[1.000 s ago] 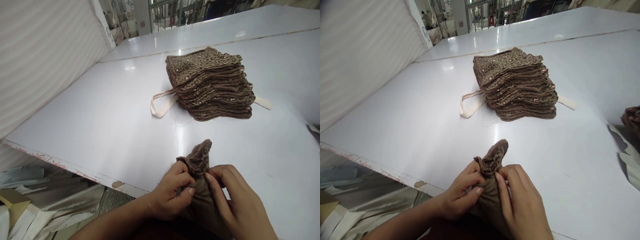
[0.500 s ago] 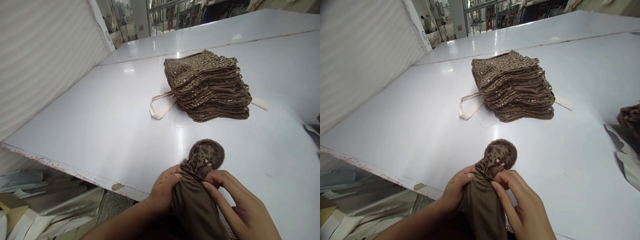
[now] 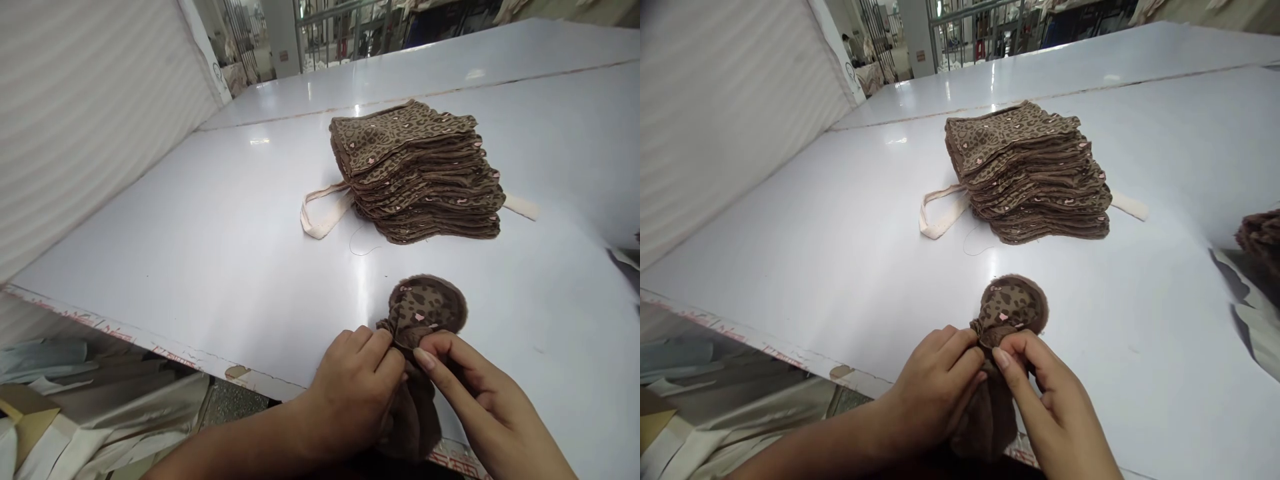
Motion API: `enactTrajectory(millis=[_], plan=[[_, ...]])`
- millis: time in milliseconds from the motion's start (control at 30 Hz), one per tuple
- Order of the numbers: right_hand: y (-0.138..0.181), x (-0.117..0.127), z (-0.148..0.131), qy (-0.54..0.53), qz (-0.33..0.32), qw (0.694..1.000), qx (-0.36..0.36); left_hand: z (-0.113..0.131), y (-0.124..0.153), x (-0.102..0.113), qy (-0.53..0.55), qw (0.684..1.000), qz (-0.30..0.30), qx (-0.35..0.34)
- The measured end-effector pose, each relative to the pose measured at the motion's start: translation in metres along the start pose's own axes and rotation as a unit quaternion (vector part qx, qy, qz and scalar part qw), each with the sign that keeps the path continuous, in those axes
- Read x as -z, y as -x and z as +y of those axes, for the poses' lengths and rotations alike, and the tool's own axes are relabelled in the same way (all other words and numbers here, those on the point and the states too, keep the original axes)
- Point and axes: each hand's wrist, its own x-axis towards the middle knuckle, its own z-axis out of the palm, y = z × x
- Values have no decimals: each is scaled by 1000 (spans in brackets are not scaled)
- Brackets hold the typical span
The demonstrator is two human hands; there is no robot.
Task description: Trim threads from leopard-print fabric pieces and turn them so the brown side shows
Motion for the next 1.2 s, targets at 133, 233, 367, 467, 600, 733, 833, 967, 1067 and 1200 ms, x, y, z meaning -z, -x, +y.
enactTrajectory(millis=[133, 233, 367, 467, 600, 733, 833, 967, 1067, 1200], plan=[[1, 8, -1, 50, 7, 998, 48, -8, -1, 12, 109, 987, -40, -114], [0, 8, -6, 74, 0, 993, 88, -11, 0, 21, 251, 960, -47, -119], [-1, 3, -7, 93, 23, 992, 79, -11, 5, 17, 359, 933, 14, -6], [3, 4, 0, 140, 71, 981, 113, -9, 9, 10, 368, 928, 37, 38], [13, 10, 14, 257, 64, 935, 237, -5, 12, 7, 366, 928, 53, 57], [15, 13, 22, 310, 46, 914, 259, -2, 15, 7, 380, 923, 50, 28], [13, 11, 18, 283, 4, 926, 250, -2, 18, 5, 384, 921, 57, 2], [10, 7, 8, 248, -15, 941, 229, 1, 19, 4, 379, 922, 31, -72], [7, 12, 1, 202, -43, 953, 221, 2, 21, 4, 376, 920, 8, -110], [10, 29, 0, 134, 20, 982, 133, -3, 26, 4, 386, 921, 49, -25]])
